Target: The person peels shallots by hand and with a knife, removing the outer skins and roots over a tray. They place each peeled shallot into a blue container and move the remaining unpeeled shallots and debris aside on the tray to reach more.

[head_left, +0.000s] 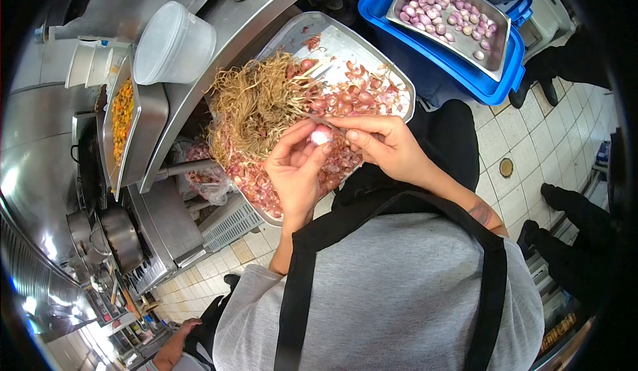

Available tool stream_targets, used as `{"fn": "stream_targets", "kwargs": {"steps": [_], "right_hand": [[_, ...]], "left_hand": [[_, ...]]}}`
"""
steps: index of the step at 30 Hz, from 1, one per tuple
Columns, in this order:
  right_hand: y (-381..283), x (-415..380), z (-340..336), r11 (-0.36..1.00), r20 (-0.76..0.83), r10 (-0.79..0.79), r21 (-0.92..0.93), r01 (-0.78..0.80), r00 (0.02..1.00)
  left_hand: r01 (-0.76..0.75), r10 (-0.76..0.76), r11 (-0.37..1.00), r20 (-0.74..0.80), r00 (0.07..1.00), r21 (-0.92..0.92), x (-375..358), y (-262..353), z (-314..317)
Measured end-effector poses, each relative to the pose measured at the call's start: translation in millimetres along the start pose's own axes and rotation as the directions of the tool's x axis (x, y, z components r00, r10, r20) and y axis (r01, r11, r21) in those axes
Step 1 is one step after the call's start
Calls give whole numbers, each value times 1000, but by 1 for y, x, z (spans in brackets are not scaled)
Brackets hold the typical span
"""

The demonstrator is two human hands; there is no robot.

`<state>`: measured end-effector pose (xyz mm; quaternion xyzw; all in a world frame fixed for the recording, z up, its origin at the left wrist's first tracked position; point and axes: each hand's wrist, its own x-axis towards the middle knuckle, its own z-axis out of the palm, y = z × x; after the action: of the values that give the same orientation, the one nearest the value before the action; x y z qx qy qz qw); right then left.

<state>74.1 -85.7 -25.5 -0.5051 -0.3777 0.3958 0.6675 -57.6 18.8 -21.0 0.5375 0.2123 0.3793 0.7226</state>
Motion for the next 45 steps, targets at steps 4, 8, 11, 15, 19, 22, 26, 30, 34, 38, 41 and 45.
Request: {"fn": "stream_targets", "kwargs": {"steps": [4,8,11,15,19,22,26,30,34,38,41,45], "right_hand": [[-8,-3,1,998,27,-43,-39,44,999],[-12,-2,2,970,70,-140,-188,151,988],[-9,-2,-2,971,93,-91,-214,109,991],[-5,-2,-7,951,141,157,244,-188,977],[-6,-2,-7,819,165,259,485,-307,952],[-1,2,-8,926,-75,212,333,-176,974],[4,3,-7,990,-173,76,128,-54,982],[4,0,-3,987,-157,-113,-133,92,981],[-2,-1,-1,957,-9,-189,-223,183,982],[-3,-3,-4,917,75,-164,-357,180,984],[-9,-4,-5,892,109,-142,-417,175,984],[-9,-3,-1,889,76,-230,-388,242,970]], "left_hand": [[-7,7,1000,-14,1000,1,1,-4,-3],[-77,77,997,44,996,-11,4,-6,-7],[-86,86,996,90,992,-4,3,-4,-7],[-38,37,999,106,994,11,4,-1,-5],[26,-1,988,162,987,-152,2,-5,-9],[7,35,976,186,982,-219,3,-6,-7],[48,-19,971,126,992,-233,3,-2,-5],[40,-24,988,109,994,-147,5,-6,-5],[78,-60,977,96,994,-197,4,-7,-7],[43,-37,997,86,996,-66,4,-2,-7],[-81,68,992,133,989,97,4,1,-7],[-121,92,974,151,984,193,3,5,-7]]}}
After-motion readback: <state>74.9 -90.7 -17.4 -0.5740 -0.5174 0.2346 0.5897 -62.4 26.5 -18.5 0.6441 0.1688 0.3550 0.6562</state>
